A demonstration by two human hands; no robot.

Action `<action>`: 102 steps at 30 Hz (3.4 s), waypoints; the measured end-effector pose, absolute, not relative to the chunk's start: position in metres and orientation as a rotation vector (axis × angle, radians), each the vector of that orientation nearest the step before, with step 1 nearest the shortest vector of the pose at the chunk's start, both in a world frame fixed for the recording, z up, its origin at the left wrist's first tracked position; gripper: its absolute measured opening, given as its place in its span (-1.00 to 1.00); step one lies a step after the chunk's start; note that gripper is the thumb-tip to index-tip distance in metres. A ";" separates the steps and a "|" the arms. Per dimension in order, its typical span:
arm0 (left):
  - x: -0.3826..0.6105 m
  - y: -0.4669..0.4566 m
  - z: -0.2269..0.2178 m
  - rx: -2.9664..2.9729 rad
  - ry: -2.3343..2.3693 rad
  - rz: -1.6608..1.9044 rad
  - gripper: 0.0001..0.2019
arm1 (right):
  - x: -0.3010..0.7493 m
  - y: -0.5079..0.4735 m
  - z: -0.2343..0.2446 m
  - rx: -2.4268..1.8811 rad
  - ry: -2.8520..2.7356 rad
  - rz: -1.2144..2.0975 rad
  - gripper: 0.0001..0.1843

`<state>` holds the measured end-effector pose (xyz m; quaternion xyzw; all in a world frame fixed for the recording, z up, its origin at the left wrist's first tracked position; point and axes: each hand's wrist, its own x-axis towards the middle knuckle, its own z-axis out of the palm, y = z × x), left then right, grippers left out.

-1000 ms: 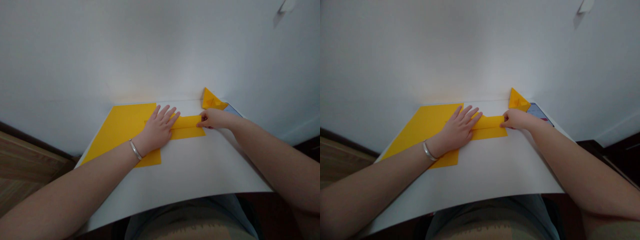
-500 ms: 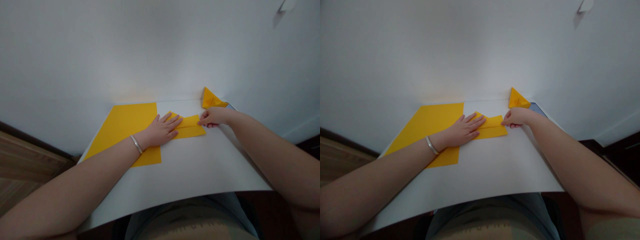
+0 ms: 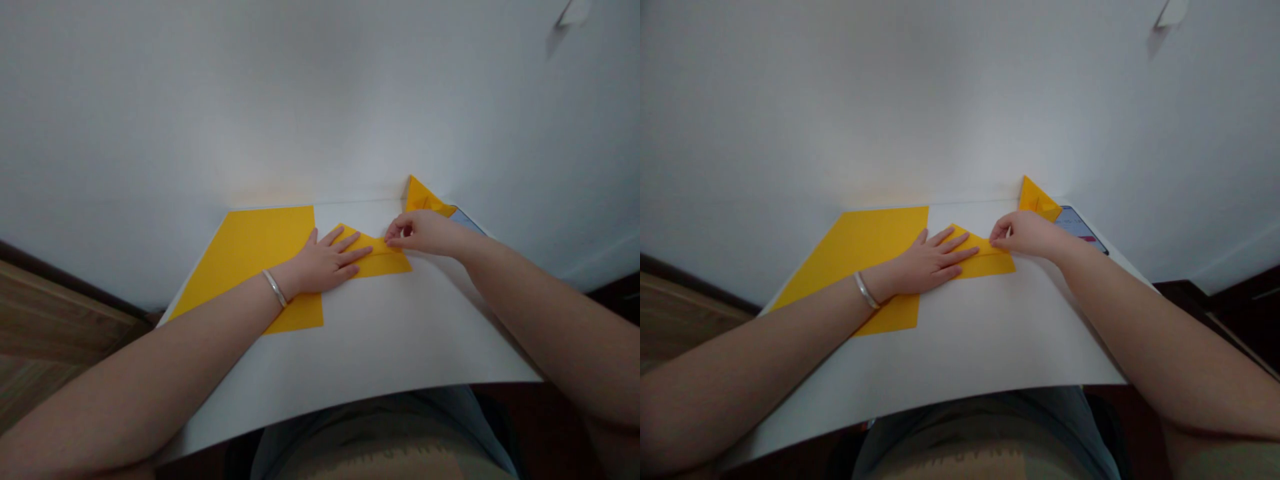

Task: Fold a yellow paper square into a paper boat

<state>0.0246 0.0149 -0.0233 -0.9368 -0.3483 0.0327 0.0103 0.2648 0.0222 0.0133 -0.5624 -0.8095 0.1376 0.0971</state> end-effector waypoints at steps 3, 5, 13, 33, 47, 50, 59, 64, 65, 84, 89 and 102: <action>0.024 0.016 -0.018 -2.930 -1.072 0.088 -0.49 | 0.250 0.015 0.017 -1.324 -2.666 0.213 -0.76; 0.024 0.017 -0.015 -2.946 -1.075 0.081 -0.45 | 0.241 0.010 0.019 -1.238 -2.738 0.120 -0.72; 0.024 0.019 -0.006 -3.003 -1.148 0.082 -0.40 | 0.221 -0.007 0.020 -1.030 -2.817 -0.024 -0.67; 0.025 0.030 -0.012 -2.857 -1.363 0.084 -0.50 | 0.228 -0.003 0.033 -1.521 -2.834 -0.027 -0.65; -0.027 0.050 -0.001 -3.038 -1.486 0.322 -0.37 | 0.244 -0.005 0.037 -1.994 -2.701 -0.121 -0.74; -0.038 0.054 0.004 -3.083 -1.464 0.357 -0.35 | 0.248 -0.004 0.036 -2.017 -2.700 -0.139 -0.73; -0.060 0.064 0.010 -3.246 -1.323 0.403 -0.38 | 0.259 0.002 0.030 -2.034 -2.679 -0.057 -0.74; -0.063 0.067 0.009 -3.260 -1.296 0.438 -0.39 | 0.265 0.006 0.026 -2.043 -2.670 -0.002 -0.73; -0.063 0.067 0.009 -3.260 -1.302 0.438 -0.39 | 0.265 0.006 0.026 -2.046 -2.670 0.005 -0.72; -0.018 0.036 0.017 -2.893 -1.331 0.094 -0.54 | 0.253 0.000 0.022 -2.077 -2.559 -0.246 -0.67; 0.006 0.017 0.017 -2.663 -1.206 0.051 -0.64 | 0.249 -0.003 0.022 -2.024 -2.521 -0.287 -0.65; 0.018 -0.001 0.010 -2.528 -1.157 0.063 -0.80 | 0.256 0.010 0.011 -2.001 -2.187 -0.100 -0.67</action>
